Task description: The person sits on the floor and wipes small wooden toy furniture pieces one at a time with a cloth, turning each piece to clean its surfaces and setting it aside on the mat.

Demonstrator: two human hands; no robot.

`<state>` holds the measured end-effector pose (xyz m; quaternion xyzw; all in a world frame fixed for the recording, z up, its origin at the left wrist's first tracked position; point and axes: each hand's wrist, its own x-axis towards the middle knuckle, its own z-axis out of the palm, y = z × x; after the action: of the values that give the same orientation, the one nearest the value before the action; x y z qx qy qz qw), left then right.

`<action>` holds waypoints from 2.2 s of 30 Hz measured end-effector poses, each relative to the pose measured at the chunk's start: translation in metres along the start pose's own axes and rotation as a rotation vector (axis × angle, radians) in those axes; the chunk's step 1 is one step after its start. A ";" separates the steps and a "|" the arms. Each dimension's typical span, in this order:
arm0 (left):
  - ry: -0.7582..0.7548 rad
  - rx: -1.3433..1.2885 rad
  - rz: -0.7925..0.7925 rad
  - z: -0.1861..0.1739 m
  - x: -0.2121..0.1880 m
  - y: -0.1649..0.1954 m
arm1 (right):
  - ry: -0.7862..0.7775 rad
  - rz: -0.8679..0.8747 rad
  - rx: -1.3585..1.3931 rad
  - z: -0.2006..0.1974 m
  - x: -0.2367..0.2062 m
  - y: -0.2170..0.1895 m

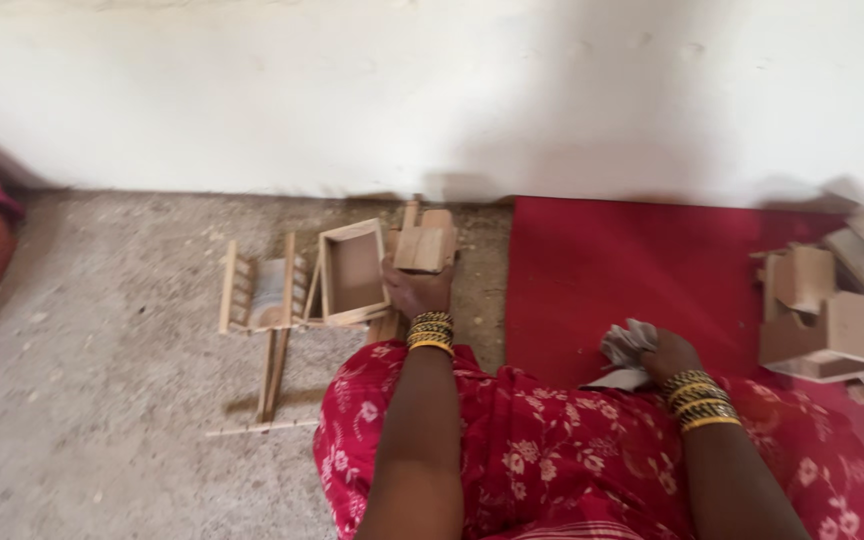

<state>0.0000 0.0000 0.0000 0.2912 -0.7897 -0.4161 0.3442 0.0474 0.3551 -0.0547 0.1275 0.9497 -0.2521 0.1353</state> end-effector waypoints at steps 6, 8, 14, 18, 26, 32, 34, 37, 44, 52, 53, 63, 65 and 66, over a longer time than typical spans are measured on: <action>-0.246 0.294 -0.196 0.010 0.003 -0.004 | 0.124 0.130 0.405 -0.018 -0.011 -0.008; -0.269 0.325 -0.226 0.017 0.000 -0.004 | 0.274 0.141 0.526 -0.030 0.001 0.005; -0.271 0.386 -0.135 0.008 -0.015 0.002 | 1.026 0.069 0.571 -0.091 0.011 0.067; -0.167 0.423 0.108 0.016 -0.025 0.002 | 1.544 0.088 1.373 -0.134 0.012 0.105; -0.177 0.334 0.384 0.046 -0.055 -0.007 | 1.341 0.663 1.628 -0.140 -0.001 0.136; -0.236 0.208 0.484 0.045 -0.066 -0.009 | 0.798 0.383 2.001 -0.129 -0.005 0.114; -0.214 0.153 0.530 0.038 -0.068 -0.015 | 0.760 0.207 2.015 -0.111 -0.016 0.089; -0.235 0.150 0.605 0.035 -0.074 -0.018 | 0.918 0.244 1.901 -0.080 -0.025 0.046; -0.891 -0.244 0.467 0.023 -0.109 -0.024 | 0.429 0.026 1.993 -0.012 -0.055 -0.037; -1.347 -0.307 0.232 0.022 -0.090 -0.011 | -0.006 -0.137 0.526 -0.014 -0.055 -0.066; -1.345 -0.246 0.307 0.025 -0.089 -0.015 | 0.086 -0.170 0.543 -0.017 -0.052 -0.059; -1.418 0.004 0.355 0.023 -0.130 -0.017 | 0.402 -0.330 -0.186 0.022 -0.047 -0.106; -1.436 0.011 0.347 0.030 -0.136 -0.017 | 0.635 -0.645 -0.250 0.029 -0.049 -0.107; -1.440 0.012 0.347 0.032 -0.138 -0.018 | 0.674 -0.590 -0.296 0.029 -0.047 -0.105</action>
<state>0.0595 0.1088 -0.0699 -0.1811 -0.8569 -0.4392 -0.2000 0.0639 0.2443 -0.0170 -0.0939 0.9621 -0.0862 -0.2411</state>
